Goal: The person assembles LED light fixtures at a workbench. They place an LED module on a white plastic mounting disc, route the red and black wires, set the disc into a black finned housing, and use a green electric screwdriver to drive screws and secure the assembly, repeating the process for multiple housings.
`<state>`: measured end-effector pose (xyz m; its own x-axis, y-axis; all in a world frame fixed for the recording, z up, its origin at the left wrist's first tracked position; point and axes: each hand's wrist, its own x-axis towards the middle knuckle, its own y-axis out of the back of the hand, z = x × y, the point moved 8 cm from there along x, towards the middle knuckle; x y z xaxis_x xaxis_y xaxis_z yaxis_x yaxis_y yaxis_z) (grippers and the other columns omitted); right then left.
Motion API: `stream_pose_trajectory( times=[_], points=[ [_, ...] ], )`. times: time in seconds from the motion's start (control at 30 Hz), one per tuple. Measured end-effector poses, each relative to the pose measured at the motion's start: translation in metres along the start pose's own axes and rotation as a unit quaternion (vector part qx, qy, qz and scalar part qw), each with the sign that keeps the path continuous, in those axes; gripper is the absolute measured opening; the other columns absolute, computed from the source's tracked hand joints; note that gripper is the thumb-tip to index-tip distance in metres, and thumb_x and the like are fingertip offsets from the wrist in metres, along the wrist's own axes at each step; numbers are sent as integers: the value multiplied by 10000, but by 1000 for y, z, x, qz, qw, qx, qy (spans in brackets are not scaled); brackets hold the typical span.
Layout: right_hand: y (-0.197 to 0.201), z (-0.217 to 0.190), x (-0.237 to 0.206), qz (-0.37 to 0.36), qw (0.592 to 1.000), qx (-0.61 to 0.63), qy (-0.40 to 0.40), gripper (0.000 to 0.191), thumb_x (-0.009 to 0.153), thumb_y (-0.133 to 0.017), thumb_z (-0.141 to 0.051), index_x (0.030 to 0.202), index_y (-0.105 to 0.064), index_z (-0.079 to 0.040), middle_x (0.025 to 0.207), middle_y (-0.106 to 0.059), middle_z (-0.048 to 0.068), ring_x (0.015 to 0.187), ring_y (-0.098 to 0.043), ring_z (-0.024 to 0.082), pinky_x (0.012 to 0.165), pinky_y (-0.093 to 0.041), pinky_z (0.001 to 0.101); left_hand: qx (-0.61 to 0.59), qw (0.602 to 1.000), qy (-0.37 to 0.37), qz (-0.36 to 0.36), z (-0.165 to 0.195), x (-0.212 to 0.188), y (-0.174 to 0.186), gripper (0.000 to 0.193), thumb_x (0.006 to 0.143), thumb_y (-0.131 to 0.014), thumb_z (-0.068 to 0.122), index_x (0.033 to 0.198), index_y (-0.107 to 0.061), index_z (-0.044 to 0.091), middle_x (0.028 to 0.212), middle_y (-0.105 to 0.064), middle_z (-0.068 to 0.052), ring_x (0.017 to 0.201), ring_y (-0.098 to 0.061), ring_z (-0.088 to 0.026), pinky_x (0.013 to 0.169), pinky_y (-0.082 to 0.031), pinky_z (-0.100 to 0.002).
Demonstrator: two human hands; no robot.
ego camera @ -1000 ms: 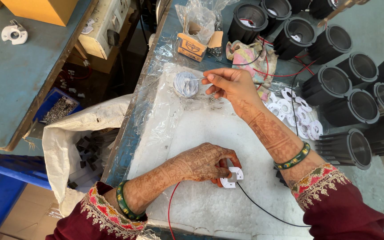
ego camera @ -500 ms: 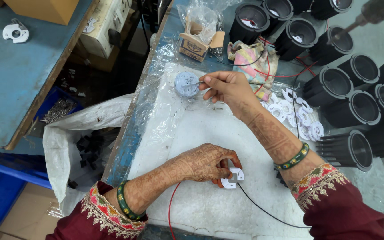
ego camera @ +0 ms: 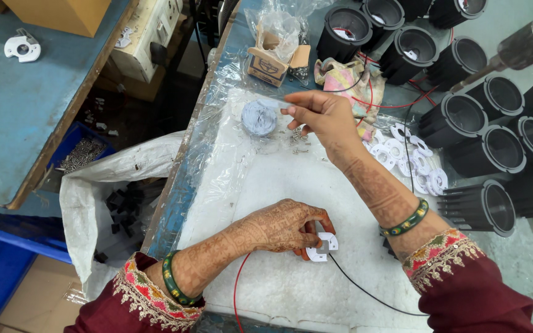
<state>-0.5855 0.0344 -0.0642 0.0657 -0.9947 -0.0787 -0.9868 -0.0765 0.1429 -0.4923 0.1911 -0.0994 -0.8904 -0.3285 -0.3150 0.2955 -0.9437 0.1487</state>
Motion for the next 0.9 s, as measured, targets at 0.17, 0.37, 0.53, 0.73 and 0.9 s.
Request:
stream_pose_trajectory(
  times=[0.17, 0.37, 0.53, 0.73, 0.9],
  points=[
    [-4, 3, 0, -16, 1000, -16, 10, 206, 926, -706, -43, 1124, -738, 5, 988, -792, 73, 760, -726, 98, 590, -515, 227, -18, 1000, 1, 2, -1, 0, 0, 305, 888, -689, 130, 1191, -696, 101, 881, -775, -85, 718, -755, -149, 654, -627, -310],
    [-2, 7, -1, -5, 1000, -15, -25, 202, 932, -703, -57, 1119, -728, 16, 975, -789, 80, 740, -724, 112, 587, -527, 233, -19, 1000, 7, 0, -1, 0, 0, 303, 889, -686, 131, 1192, -695, 112, 878, -775, -81, 712, -753, -149, 650, -622, -312],
    [2, 9, 1, 17, 998, 31, -60, 222, 928, -721, -79, 1130, -730, 14, 979, -792, 92, 728, -709, 110, 604, -536, 235, -19, 1000, 1, 3, 2, -2, 2, 294, 893, -686, 128, 1186, -697, 106, 868, -775, -85, 709, -755, -151, 649, -626, -311],
    [2, 10, 0, 19, 997, 37, -60, 193, 917, -725, -64, 1096, -713, 9, 991, -787, 95, 744, -712, 113, 631, -545, 236, -23, 1000, -7, 2, 3, -2, 2, 300, 895, -684, 124, 1194, -692, 97, 867, -775, -89, 714, -757, -155, 654, -630, -312],
    [0, 9, 2, 15, 999, 14, -30, 152, 898, -737, -39, 1042, -718, 6, 974, -784, 85, 777, -732, 118, 646, -550, 239, -17, 1000, -8, 1, 2, -2, 3, 309, 895, -689, 132, 1201, -688, 96, 863, -774, -84, 719, -758, -149, 661, -636, -308]
  ],
)
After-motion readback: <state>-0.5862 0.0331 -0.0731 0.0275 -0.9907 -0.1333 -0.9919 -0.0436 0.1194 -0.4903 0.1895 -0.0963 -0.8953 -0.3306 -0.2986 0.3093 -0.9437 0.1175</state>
